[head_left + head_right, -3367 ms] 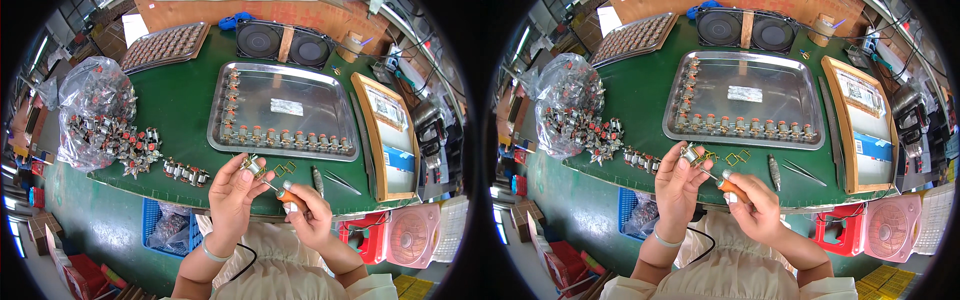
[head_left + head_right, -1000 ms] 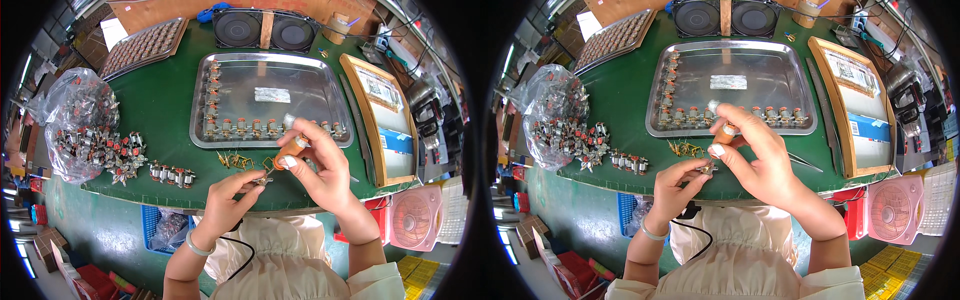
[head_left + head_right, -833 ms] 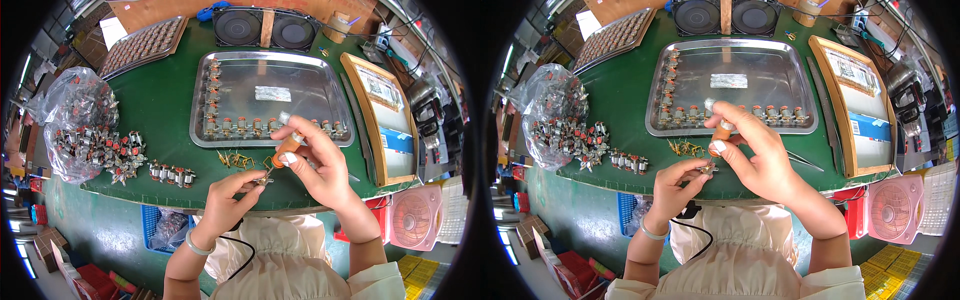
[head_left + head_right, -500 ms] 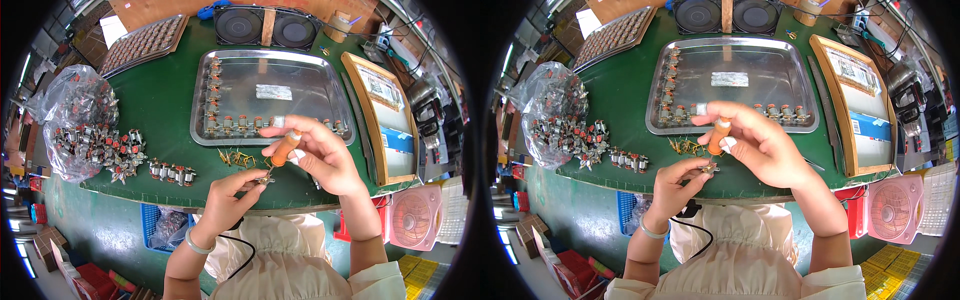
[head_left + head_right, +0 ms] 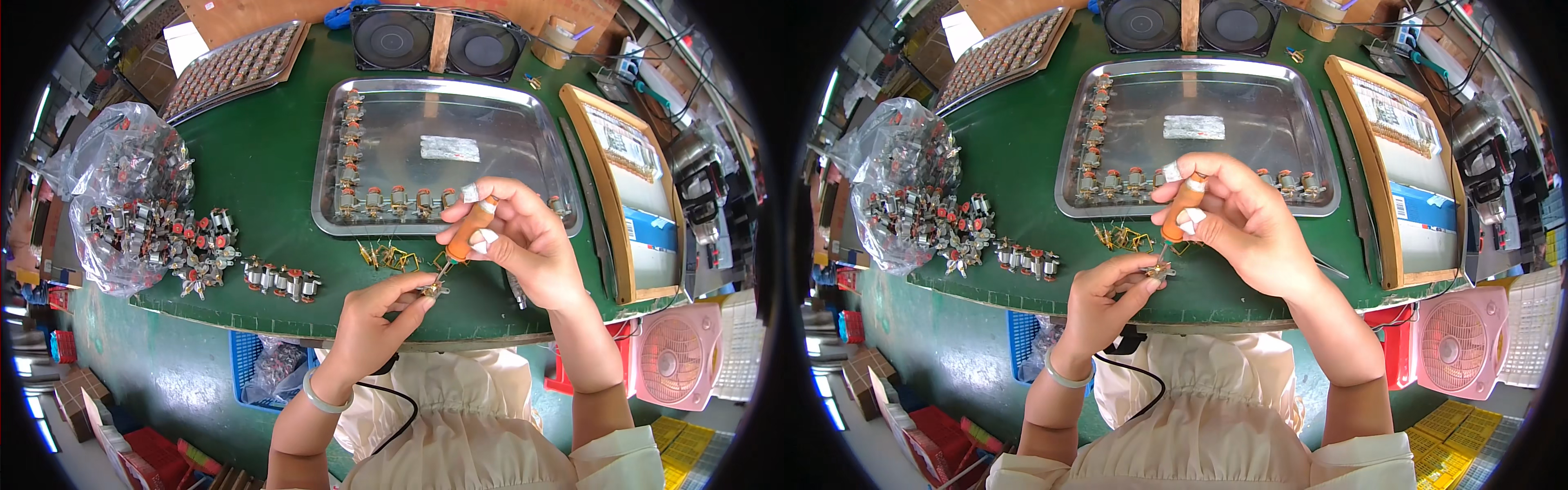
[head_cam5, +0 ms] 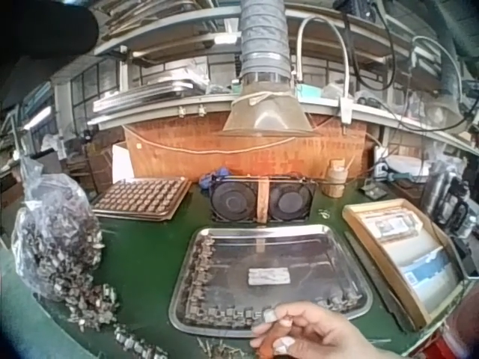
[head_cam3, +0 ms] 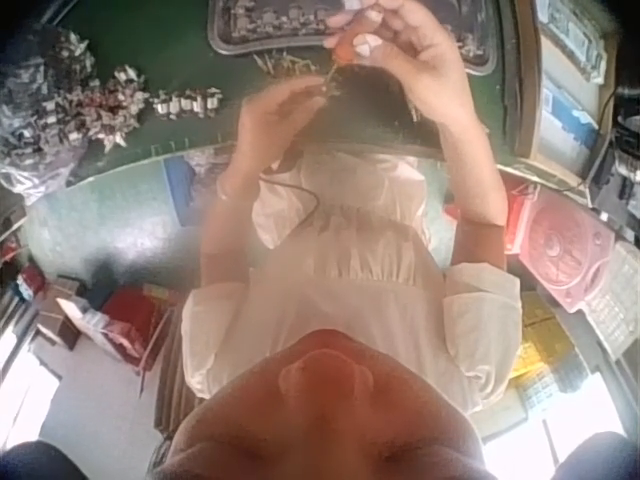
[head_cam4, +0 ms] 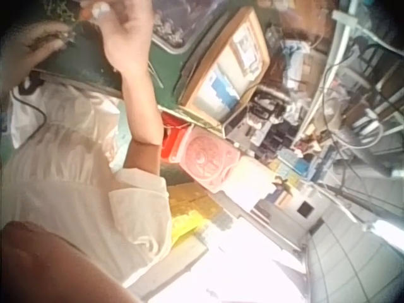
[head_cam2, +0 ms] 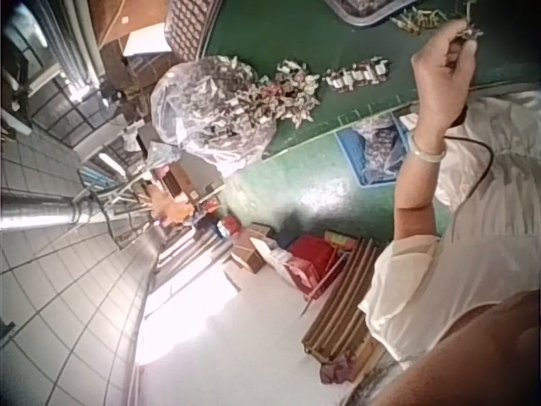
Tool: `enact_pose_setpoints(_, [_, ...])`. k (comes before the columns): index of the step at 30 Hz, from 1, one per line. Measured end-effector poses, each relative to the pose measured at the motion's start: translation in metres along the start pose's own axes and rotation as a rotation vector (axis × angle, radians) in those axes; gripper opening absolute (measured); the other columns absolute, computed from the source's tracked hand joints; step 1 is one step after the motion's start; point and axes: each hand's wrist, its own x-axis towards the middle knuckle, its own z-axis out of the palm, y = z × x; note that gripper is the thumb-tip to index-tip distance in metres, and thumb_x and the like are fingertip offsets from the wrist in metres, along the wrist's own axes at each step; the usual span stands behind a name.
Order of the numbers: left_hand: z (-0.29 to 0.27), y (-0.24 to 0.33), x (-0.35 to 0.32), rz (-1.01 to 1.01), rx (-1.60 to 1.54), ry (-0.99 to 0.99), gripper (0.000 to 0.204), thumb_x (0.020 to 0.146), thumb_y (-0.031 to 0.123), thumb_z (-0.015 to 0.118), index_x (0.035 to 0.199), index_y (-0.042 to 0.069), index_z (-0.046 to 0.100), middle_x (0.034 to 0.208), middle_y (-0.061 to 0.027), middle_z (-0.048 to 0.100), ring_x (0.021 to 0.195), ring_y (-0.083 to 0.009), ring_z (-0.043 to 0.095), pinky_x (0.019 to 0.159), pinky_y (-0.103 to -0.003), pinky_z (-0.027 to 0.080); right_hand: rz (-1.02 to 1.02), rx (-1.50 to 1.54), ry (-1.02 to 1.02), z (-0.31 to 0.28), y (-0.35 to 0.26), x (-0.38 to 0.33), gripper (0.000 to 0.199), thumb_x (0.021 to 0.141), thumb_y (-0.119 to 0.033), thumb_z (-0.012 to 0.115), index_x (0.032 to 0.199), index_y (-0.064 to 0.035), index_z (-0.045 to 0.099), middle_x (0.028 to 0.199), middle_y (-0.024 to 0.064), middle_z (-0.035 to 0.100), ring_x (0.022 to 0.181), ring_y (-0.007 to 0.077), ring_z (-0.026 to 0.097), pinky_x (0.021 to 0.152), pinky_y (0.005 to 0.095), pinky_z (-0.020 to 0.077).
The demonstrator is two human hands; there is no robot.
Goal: Manually assemble electronic components by attaching small metal parts using a tool.
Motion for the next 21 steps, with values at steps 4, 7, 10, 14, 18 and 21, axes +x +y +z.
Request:
enact_pose_setpoints(4, [-0.001, -0.001, 0.000, 0.001, -0.004, -0.003, 0.026, 0.077, -0.003, 0.060, 0.103, 0.000, 0.058, 0.084, -0.0090, 0.064, 0.074, -0.0118, 0.063, 0.068, -0.024, 0.051, -0.017, -0.056, -0.085, -0.002, -0.006, 0.003, 0.035, 0.084, 0.006, 0.046, 0.117, -0.0021, 0.043, 0.108, 0.0136, 0.054, 0.096, 0.0200, 0.056, 0.081, 0.0311, 0.0455])
enact_pose_setpoints(7, [-0.002, -0.001, 0.000, 0.010, 0.010, -0.015, 0.026, 0.077, -0.003, 0.060, 0.103, 0.000, 0.058, 0.084, -0.0089, 0.064, 0.074, -0.0120, 0.063, 0.068, -0.024, 0.051, 0.055, -0.049, -0.117, -0.006, -0.009, 0.007, 0.039, 0.082, 0.007, 0.048, 0.119, -0.0022, 0.042, 0.105, 0.0126, 0.055, 0.095, 0.0199, 0.056, 0.081, 0.0305, 0.0454])
enact_pose_setpoints(10, [0.000, -0.001, 0.000, -0.001, -0.013, -0.006, 0.026, 0.077, -0.003, 0.060, 0.103, 0.000, 0.058, 0.084, -0.0091, 0.065, 0.075, -0.0123, 0.063, 0.068, -0.024, 0.051, -0.033, -0.079, -0.121, -0.008, -0.004, 0.006, 0.037, 0.080, 0.006, 0.052, 0.116, -0.0025, 0.046, 0.100, 0.0108, 0.056, 0.090, 0.0177, 0.058, 0.075, 0.0278, 0.0476])
enact_pose_setpoints(14, [0.001, 0.000, 0.000, 0.006, 0.005, -0.003, 0.026, 0.077, -0.002, 0.061, 0.102, 0.000, 0.059, 0.085, -0.0095, 0.065, 0.076, -0.0127, 0.063, 0.068, -0.024, 0.052, -0.104, -0.635, 0.180, 0.004, 0.004, 0.000, 0.037, 0.079, 0.005, 0.056, 0.115, -0.0032, 0.049, 0.094, 0.0081, 0.056, 0.082, 0.0143, 0.059, 0.068, 0.0244, 0.0492])
enact_pose_setpoints(18, [0.000, -0.001, 0.000, 0.009, 0.010, -0.001, 0.026, 0.077, -0.001, 0.062, 0.102, 0.000, 0.059, 0.087, -0.0094, 0.065, 0.076, -0.0127, 0.063, 0.069, -0.024, 0.052, -0.059, -0.329, 0.218, 0.010, 0.000, 0.001, 0.039, 0.078, 0.003, 0.059, 0.116, -0.0039, 0.052, 0.087, 0.0052, 0.056, 0.082, 0.0121, 0.060, 0.066, 0.0240, 0.0499])
enact_pose_setpoints(21, [0.000, -0.002, -0.001, 0.008, -0.009, 0.027, 0.026, 0.077, -0.001, 0.062, 0.103, 0.001, 0.059, 0.087, -0.0095, 0.065, 0.077, -0.0132, 0.064, 0.069, -0.024, 0.052, -0.091, -0.559, 0.150, 0.010, -0.009, 0.001, 0.039, 0.076, -0.001, 0.062, 0.114, -0.0035, 0.053, 0.078, 0.0028, 0.057, 0.082, 0.0130, 0.059, 0.067, 0.0257, 0.0495])
